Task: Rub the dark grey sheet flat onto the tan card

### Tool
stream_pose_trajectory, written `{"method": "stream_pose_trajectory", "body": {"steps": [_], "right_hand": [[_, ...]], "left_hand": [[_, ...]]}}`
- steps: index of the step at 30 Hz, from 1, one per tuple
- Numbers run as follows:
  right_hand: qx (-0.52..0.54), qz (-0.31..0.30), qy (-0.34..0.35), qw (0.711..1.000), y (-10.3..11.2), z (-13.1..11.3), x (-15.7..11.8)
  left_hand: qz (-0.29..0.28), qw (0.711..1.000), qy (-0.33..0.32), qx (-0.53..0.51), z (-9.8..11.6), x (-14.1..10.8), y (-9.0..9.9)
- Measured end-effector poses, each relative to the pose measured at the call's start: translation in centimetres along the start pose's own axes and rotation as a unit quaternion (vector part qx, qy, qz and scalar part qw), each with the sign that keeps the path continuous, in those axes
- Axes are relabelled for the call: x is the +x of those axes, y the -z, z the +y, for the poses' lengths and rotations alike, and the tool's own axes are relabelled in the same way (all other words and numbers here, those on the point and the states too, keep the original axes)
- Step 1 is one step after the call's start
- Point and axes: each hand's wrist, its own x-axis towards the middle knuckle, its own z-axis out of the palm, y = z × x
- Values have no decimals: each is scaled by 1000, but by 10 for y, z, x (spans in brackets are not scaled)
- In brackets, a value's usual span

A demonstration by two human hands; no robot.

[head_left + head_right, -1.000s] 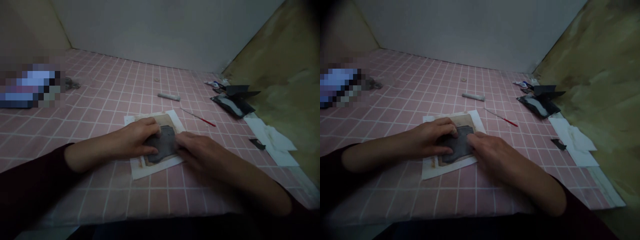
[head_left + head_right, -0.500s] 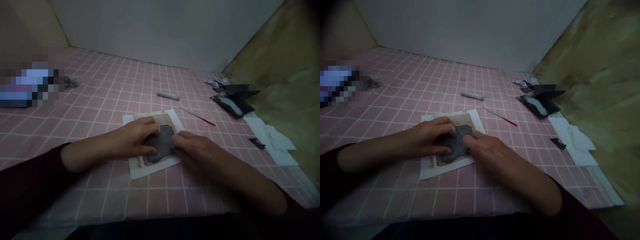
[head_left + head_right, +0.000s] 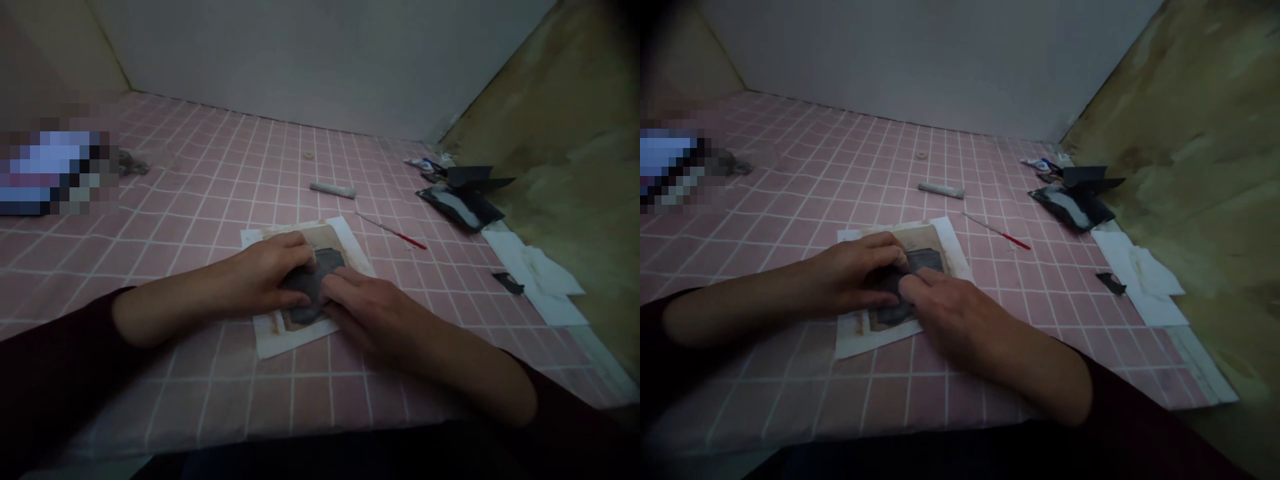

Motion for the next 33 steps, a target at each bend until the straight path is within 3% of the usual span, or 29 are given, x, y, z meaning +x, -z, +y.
{"method": "stream_pose_trajectory", "body": {"steps": [5,11,16,22,28,33], "right_hand": [[-30,-16,-68,997,6,8,-5],[-8,-3,11,1000,-1,1,-1],[-27,-23,-72,997,10,12,-10],[-5,-1,-27,1000,2,2,-4],[-31,-17,-77,996,11,10,-10],[-16,13,-6,1000,1,-1,-1]], "left_hand": [[-5,1000,9,-1,2,-1,2],[3,1000,5,1,1,0,-1],[-4,1000,11,-2,1,0,0],[0,1000,6,5,0,-1,0],[-1,1000,7,1,0,-1,-1],[-1,1000,7,3,1,-1,1]]}}
